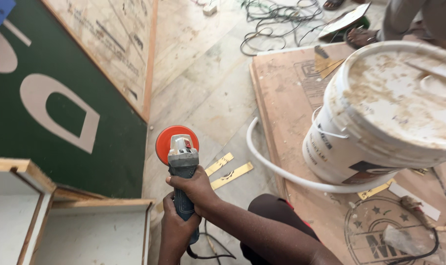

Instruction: The person uses an electric sander to smooth the edges and surfaces of a wooden cabinet. They move the sander along the frame and shelves, then briefly touch the wood with their hand to check the surface.

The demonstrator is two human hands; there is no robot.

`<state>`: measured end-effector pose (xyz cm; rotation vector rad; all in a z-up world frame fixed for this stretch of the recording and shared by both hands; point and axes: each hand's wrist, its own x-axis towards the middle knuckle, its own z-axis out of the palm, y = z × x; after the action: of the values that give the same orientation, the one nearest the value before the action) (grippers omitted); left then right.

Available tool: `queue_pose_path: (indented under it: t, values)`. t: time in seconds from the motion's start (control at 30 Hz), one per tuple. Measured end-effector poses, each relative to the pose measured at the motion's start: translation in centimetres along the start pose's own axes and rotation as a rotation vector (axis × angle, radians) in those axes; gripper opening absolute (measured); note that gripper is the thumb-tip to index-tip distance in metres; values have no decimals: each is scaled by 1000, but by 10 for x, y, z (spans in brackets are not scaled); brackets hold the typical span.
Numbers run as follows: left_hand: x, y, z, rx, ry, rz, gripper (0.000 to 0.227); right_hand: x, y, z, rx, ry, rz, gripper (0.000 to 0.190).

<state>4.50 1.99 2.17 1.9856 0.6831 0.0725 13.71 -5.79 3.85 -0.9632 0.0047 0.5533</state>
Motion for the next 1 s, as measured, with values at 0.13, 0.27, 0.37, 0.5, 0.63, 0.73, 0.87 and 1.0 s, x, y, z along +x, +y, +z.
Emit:
queue_pose_path:
  t: [0.13, 0.27, 0.37, 0.5, 0.63, 0.73, 0.87, 1.0]
  values:
    - [10, 17, 16, 57, -32, -18, 83, 7, -14, -16, 30, 20, 4, 36]
    - [13, 26, 25, 101, -43, 0, 84, 16, -15, -27, 41, 56, 8, 36]
    - [16, 33, 30, 86, -75, -88, 84, 20, -14, -35, 34, 73, 70, 38]
    - [21, 35, 35, 89, -108, -141, 85, 31, -1, -48, 40, 47, 57, 38]
    - [23, 27, 37, 154, -71, -30, 77, 54, 27, -56, 87, 108, 64, 37]
    - [21, 3, 35, 106, -87, 35, 78, 58, 50, -71, 121, 50, 122, 22]
    - [28, 8, 34, 104, -105, 18, 91, 57, 27, -66, -40, 106, 96, 22]
    - [24, 12, 35, 49, -118, 22, 96, 43, 5, -55, -34, 80, 92, 23]
